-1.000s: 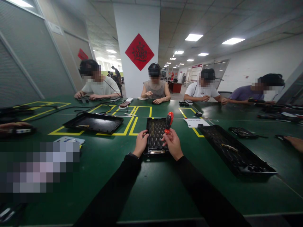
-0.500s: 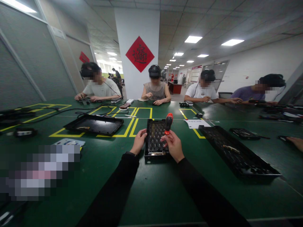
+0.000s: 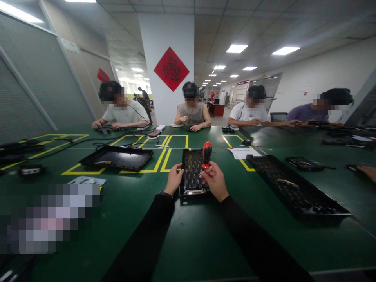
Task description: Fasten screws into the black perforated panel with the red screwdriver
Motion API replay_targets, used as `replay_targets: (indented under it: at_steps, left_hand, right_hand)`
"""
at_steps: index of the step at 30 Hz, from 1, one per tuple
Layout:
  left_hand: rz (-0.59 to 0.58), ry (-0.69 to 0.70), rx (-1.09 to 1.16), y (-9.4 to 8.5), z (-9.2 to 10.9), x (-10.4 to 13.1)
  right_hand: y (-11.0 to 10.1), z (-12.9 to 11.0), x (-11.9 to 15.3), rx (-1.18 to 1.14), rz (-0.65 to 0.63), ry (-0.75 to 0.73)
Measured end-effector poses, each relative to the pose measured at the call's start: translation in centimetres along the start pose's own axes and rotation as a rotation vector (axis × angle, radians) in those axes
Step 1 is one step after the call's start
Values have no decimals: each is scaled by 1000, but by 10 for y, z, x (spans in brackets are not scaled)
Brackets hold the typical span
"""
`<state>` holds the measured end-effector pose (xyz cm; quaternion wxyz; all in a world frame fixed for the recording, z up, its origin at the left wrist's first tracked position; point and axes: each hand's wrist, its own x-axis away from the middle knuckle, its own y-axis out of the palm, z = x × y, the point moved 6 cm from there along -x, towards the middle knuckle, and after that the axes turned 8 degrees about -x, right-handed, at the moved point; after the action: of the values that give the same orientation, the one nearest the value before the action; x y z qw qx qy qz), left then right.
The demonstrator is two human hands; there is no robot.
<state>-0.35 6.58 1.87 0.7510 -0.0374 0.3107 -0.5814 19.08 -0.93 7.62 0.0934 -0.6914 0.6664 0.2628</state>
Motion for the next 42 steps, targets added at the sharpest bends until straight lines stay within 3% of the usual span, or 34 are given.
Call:
replay_targets:
  at_steps: [4, 10, 17, 22, 32, 42]
  left_hand:
    - [-1, -10, 24, 0, 1, 0]
    - [-15, -56, 59, -2, 5, 3]
    - [-8, -65, 64, -3, 8, 4]
    - [-19, -27, 60, -1, 7, 3]
    - [-2, -29, 60, -2, 4, 2]
    - [2, -48, 69, -2, 4, 3]
  right_hand:
    - [-6, 3, -1, -32, 52, 3]
    - [4, 3, 2, 20, -56, 60]
    - [6, 0, 3, 95, -106, 15]
    - [3, 5, 2, 24, -64, 74]
    - [-11, 7, 1, 49, 136, 33]
    - [-7, 2, 5, 155, 97, -25]
